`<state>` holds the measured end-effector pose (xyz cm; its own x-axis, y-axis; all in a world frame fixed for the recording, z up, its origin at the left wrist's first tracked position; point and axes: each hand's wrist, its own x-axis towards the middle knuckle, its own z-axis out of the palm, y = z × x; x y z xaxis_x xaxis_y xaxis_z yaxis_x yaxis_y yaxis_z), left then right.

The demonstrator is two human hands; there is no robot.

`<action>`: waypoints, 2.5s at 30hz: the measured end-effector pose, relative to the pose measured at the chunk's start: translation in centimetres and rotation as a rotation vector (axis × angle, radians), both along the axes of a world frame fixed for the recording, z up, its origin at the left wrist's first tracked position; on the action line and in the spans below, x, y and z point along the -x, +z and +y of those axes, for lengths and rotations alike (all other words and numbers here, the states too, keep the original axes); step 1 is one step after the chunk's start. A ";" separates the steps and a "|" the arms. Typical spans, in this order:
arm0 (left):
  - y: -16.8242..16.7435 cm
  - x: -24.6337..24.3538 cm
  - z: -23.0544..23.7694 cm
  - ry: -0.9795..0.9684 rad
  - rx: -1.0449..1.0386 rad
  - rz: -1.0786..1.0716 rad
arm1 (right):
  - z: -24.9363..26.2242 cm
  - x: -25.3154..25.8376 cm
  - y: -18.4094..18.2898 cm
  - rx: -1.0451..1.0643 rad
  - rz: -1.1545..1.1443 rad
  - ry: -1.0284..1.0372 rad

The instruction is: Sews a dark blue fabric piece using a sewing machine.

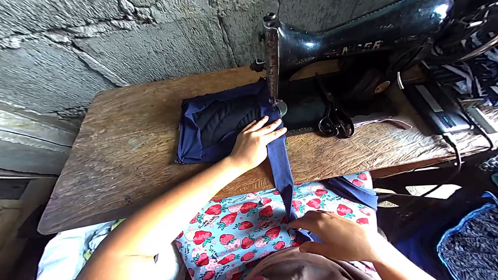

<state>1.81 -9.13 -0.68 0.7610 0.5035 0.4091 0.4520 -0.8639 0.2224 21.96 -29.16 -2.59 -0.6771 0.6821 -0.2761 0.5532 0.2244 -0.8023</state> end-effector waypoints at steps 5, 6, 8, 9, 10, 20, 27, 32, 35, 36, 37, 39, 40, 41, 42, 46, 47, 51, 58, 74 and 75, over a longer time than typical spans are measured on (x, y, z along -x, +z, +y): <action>0.0 0.1 0.8 -0.014 -0.012 -0.004 | 0.1 -0.1 -0.3 -0.006 0.004 -0.001; -0.1 0.1 1.0 -0.019 -0.012 -0.006 | 0.2 -0.1 -0.3 -0.007 0.003 0.002; -0.1 0.2 1.4 -0.026 -0.005 -0.011 | 0.3 -0.1 -0.3 0.004 -0.004 0.004; -0.1 0.2 1.6 -0.029 0.004 -0.017 | 0.3 -0.1 -0.3 0.009 -0.009 0.005; -0.1 0.2 1.7 -0.028 0.007 -0.022 | 0.4 -0.1 -0.3 0.011 -0.012 0.004; -0.2 0.1 3.1 -0.042 -0.002 -0.041 | 0.7 -0.2 -0.5 -0.016 -0.013 0.000; -0.4 0.1 4.2 -0.066 -0.048 -0.092 | 1.2 -2.0 1.0 -0.106 0.001 -0.040; 0.0 -0.2 3.8 -0.128 -0.114 -0.109 | 4.7 -6.3 4.2 -0.531 0.134 -0.156; -0.1 -0.2 3.6 -0.078 -0.147 -0.173 | 9.2 -8.0 6.2 -0.694 0.164 -0.192; 0.0 -0.2 3.6 -0.044 -0.115 -0.204 | 10.8 -8.1 6.8 -0.741 0.144 -0.203; 0.2 0.0 3.6 -0.017 -0.076 -0.232 | 12.4 -8.0 7.2 -0.772 0.125 -0.214; 0.3 0.3 3.6 0.009 -0.030 -0.263 | 15.5 -7.5 7.3 -0.823 0.120 -0.227; 0.3 0.4 3.7 0.013 -0.016 -0.264 | 16.9 -7.2 7.2 -0.840 0.118 -0.221; 0.4 0.5 3.7 0.015 -0.005 -0.268 | 18.1 -6.8 7.0 -0.860 0.124 -0.209; 0.4 0.6 3.8 0.014 0.008 -0.272 | 19.1 -6.5 6.6 -0.883 0.140 -0.189; 0.4 0.8 4.1 0.020 0.048 -0.296 | 21.7 -5.3 4.9 -0.923 0.157 -0.113; 0.4 0.9 4.2 0.021 0.061 -0.311 | 21.9 -4.9 4.7 -0.905 0.140 -0.124; 0.2 1.2 4.8 0.027 0.183 -0.474 | 22.0 -3.5 4.6 -0.785 0.070 -0.139; 0.9 1.3 4.9 0.062 0.477 -0.654 | 22.0 -3.4 3.6 -0.763 0.185 -0.284; 0.7 0.9 6.1 -0.012 0.485 -0.583 | 23.0 -3.0 3.5 -0.711 0.163 -0.221; 0.8 1.0 6.0 -0.001 0.482 -0.575 | 22.8 -2.9 3.5 -0.708 0.137 -0.235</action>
<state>0.85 -3.16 0.10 0.4944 0.7271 0.4764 0.1501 -0.6112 0.7771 24.86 -6.31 0.88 -0.4887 0.7957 0.3579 0.5557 0.6001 -0.5754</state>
